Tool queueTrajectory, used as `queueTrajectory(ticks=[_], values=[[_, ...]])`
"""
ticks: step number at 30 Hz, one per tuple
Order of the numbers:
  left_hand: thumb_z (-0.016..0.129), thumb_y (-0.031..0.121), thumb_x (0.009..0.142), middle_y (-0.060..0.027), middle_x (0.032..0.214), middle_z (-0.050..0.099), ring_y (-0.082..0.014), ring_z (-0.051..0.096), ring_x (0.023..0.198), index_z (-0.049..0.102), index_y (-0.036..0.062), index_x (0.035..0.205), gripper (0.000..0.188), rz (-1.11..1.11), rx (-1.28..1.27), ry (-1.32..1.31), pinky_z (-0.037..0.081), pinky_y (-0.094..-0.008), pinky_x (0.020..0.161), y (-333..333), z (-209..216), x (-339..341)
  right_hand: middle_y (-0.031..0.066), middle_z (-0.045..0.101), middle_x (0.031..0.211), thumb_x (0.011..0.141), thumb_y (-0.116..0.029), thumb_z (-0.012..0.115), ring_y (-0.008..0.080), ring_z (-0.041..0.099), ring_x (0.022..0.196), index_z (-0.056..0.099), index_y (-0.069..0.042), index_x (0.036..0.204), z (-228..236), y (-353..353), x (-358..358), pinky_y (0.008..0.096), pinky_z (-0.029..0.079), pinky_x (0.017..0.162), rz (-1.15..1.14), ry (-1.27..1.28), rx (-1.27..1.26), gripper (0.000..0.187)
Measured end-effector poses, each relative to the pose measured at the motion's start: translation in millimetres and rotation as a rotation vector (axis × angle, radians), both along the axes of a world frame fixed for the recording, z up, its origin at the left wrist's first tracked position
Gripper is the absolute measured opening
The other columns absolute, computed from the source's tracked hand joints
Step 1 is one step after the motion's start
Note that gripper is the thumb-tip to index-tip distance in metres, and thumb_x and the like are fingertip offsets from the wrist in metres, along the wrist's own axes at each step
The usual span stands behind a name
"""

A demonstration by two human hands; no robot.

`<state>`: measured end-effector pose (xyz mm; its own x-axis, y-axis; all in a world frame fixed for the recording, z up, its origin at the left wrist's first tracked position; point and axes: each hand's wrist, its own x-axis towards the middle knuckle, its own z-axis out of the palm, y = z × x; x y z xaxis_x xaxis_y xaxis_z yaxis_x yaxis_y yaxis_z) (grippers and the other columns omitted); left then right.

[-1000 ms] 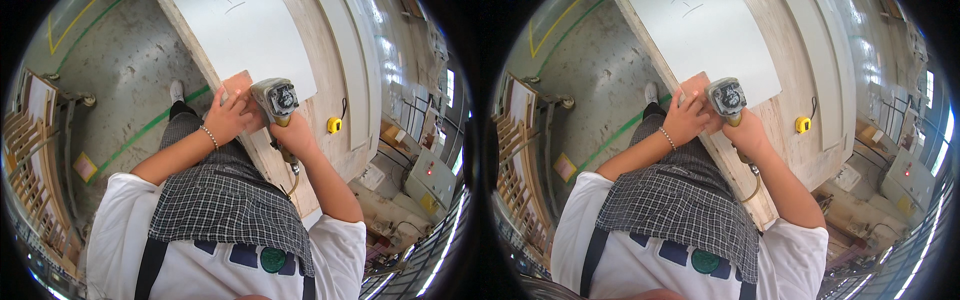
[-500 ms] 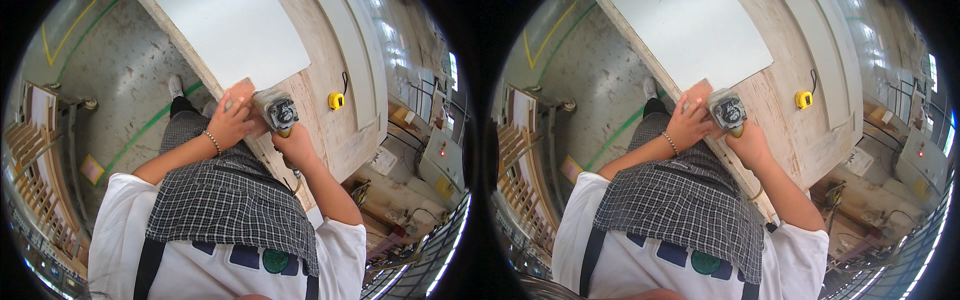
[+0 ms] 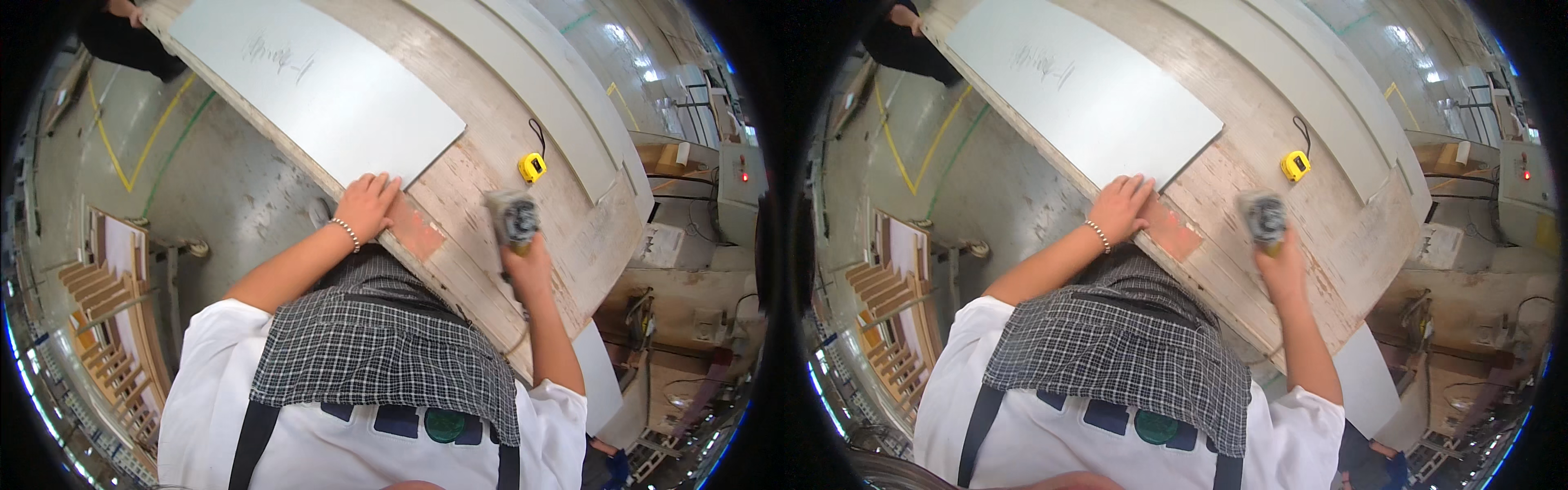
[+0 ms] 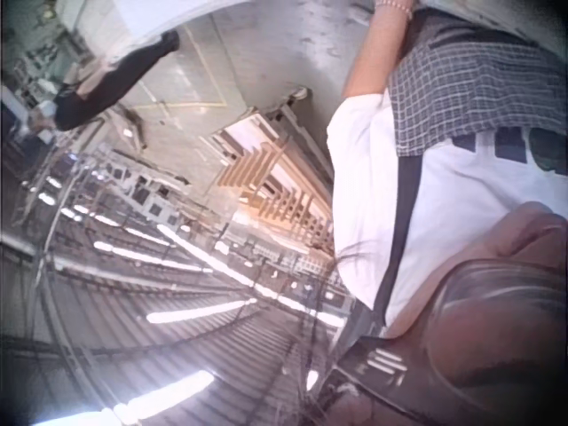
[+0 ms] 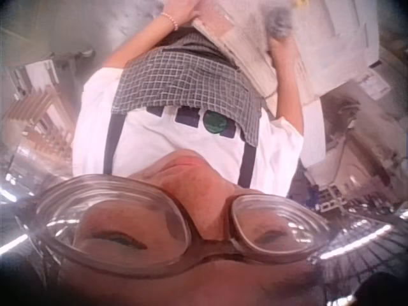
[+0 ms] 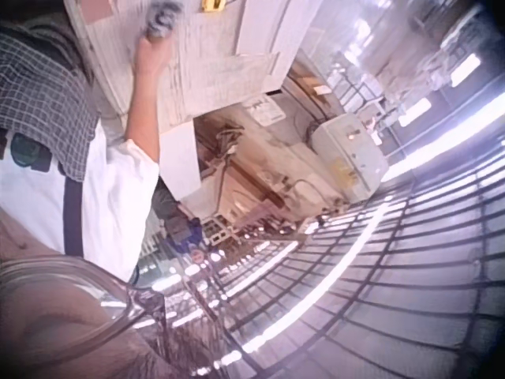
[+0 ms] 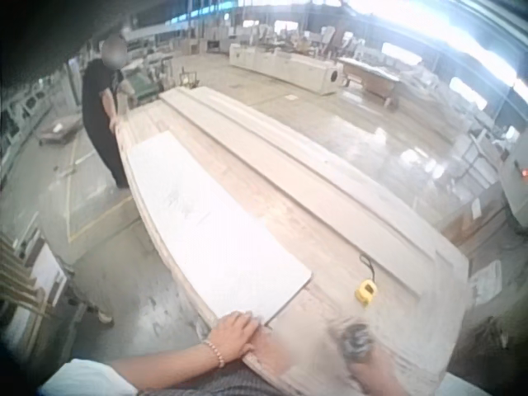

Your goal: The person aligns a white panel onto a wooden base, positions a small spacer block, and secures the components together using a pneumatic nail gun. The person also handles long trim pieces and places a second panel onto the assembly.

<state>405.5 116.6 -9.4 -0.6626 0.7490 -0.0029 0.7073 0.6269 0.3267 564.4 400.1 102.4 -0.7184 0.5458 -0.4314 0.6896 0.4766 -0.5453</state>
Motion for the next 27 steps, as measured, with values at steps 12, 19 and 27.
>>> queueTrajectory(ticks=[12, 19, 27], values=[[0.063, 0.021, 0.093, -0.0071, 0.105, 0.071, -0.0210, 0.067, 0.096, 0.067, 0.0185, 0.112, 0.020, 0.093, -0.086, -0.653, 0.053, -0.0342, 0.087, 34.0, 55.3, -34.0, 0.0234, 0.062, 0.109, 0.091, -0.015, 0.061, 0.0417, 0.064, 0.098, 0.009, -0.016, 0.158, -136.0, 172.6, 63.5, 0.0523, 0.050, 0.082, -0.161, -0.443, 0.653, 0.085], [0.062, 0.019, 0.094, -0.0057, 0.101, 0.069, -0.0131, 0.063, 0.089, 0.066, 0.0080, 0.119, 0.027, 0.262, 0.281, -0.627, 0.054, -0.0294, 0.073, 120.1, 60.2, -204.9, 0.0237, 0.060, 0.110, 0.094, -0.018, 0.060, 0.0391, 0.062, 0.099, 0.010, -0.021, 0.158, -156.8, 158.2, 54.3, 0.0490, 0.049, 0.085, -0.220, -0.311, 0.662, 0.082], [0.065, 0.028, 0.092, -0.0173, 0.119, 0.067, -0.0326, 0.064, 0.107, 0.053, 0.0122, 0.137, 0.049, 0.052, 0.076, -0.147, 0.051, -0.0400, 0.092, 198.2, 36.8, -325.2, 0.0217, 0.062, 0.108, 0.102, -0.027, 0.046, 0.0372, 0.062, 0.097, 0.053, -0.011, 0.132, -135.5, 107.3, -1.7, 0.0514, 0.048, 0.084, -0.242, -0.153, 1.009, 0.034]])
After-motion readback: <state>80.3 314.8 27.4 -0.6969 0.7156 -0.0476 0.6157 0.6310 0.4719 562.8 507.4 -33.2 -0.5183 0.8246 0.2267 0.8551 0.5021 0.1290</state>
